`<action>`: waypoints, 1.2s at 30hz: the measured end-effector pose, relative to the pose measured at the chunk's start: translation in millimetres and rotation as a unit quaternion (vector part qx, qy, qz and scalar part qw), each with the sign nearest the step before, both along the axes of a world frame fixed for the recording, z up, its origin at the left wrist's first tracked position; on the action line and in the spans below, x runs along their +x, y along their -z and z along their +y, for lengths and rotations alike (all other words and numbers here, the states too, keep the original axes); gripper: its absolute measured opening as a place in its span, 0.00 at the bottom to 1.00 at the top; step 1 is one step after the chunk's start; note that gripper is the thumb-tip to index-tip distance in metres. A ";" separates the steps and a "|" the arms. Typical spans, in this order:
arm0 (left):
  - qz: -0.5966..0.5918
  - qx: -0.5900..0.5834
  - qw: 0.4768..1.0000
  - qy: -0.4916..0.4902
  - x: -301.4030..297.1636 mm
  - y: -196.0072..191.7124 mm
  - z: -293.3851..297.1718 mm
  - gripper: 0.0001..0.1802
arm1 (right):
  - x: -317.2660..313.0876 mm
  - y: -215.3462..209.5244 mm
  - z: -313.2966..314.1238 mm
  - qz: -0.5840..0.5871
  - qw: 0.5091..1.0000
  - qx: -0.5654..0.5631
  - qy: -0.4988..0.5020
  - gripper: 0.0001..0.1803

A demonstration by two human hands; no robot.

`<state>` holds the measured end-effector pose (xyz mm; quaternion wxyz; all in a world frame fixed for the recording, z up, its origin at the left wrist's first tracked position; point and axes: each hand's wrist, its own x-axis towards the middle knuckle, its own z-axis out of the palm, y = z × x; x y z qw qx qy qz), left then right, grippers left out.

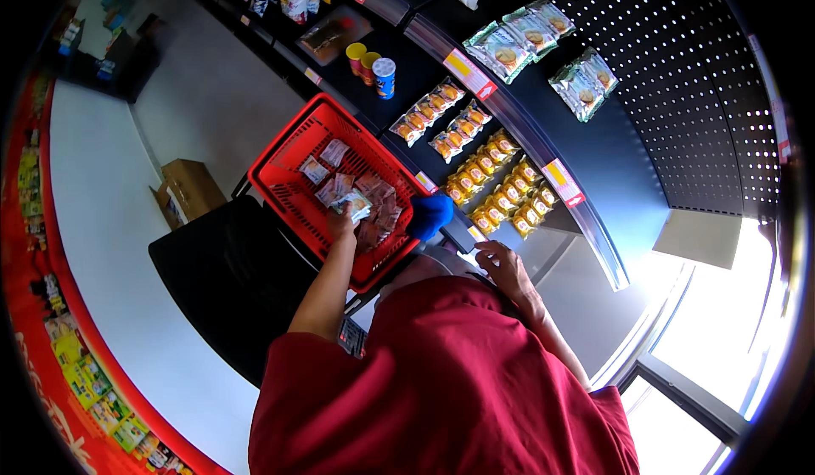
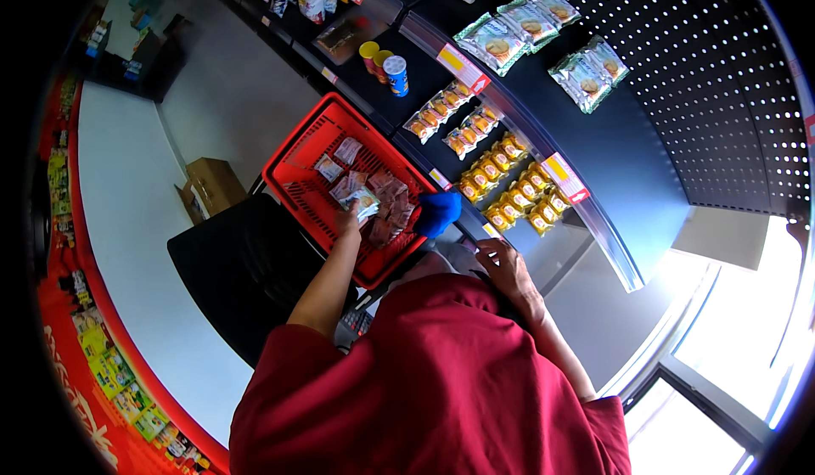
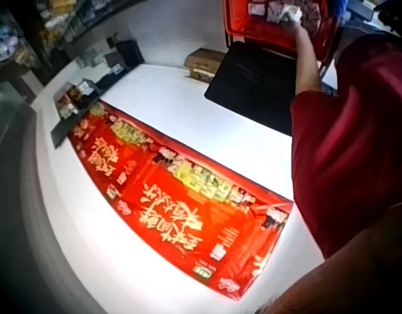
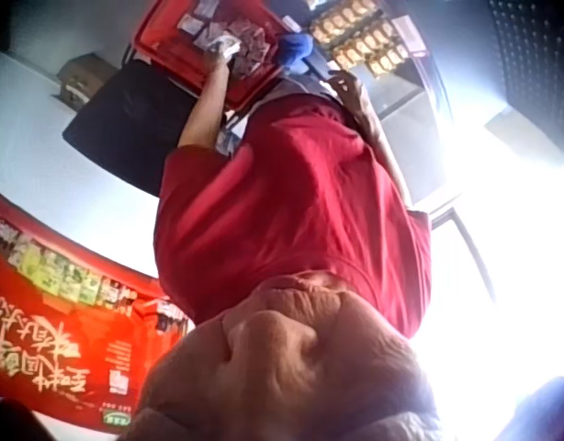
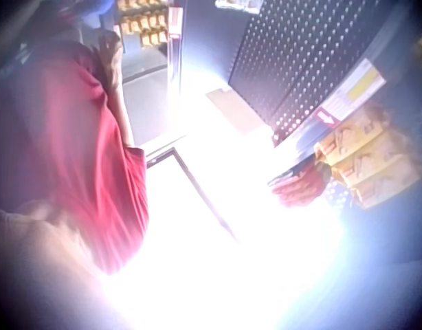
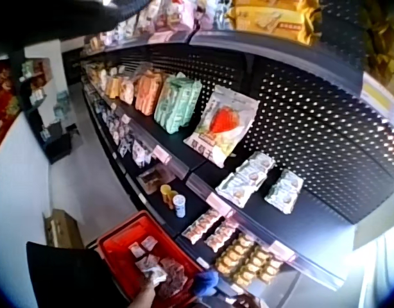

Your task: The person takes packaged snack items from a red shopping basket and places them onto a store shelf. They arrange the items in neat rows, occasionally using a blue cloth to wipe the shelf surface. The person continues this process, filling the shelf with the snack packages.

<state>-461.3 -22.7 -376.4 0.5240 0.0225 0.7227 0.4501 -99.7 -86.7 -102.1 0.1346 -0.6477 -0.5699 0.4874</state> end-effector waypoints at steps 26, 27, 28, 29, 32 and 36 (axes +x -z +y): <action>0.011 -0.054 0.980 0.193 32.6 -6.3 -29.9 0.09 | 16.8 -5.7 -26.1 -0.016 0.999 0.003 0.033 0.17; 0.011 -0.028 0.984 0.174 32.1 -14.6 -26.2 0.09 | 13.5 -14.7 -21.4 -0.013 0.999 -0.001 0.034 0.17; 0.007 0.000 0.987 0.159 35.3 -26.1 -18.6 0.09 | 11.4 -20.2 -17.2 -0.012 0.999 -0.004 0.039 0.16; 0.011 0.049 0.989 0.140 36.6 -38.4 -11.9 0.09 | 9.9 -21.5 -14.8 -0.004 0.999 0.017 0.034 0.16; 0.040 0.223 0.970 0.094 38.2 -66.4 14.4 0.15 | 8.8 -36.9 2.8 0.016 0.998 0.059 0.015 0.16; 0.107 0.329 0.922 0.177 94.6 -223.4 74.3 0.19 | 22.3 -78.9 25.7 0.053 0.989 0.138 0.033 0.14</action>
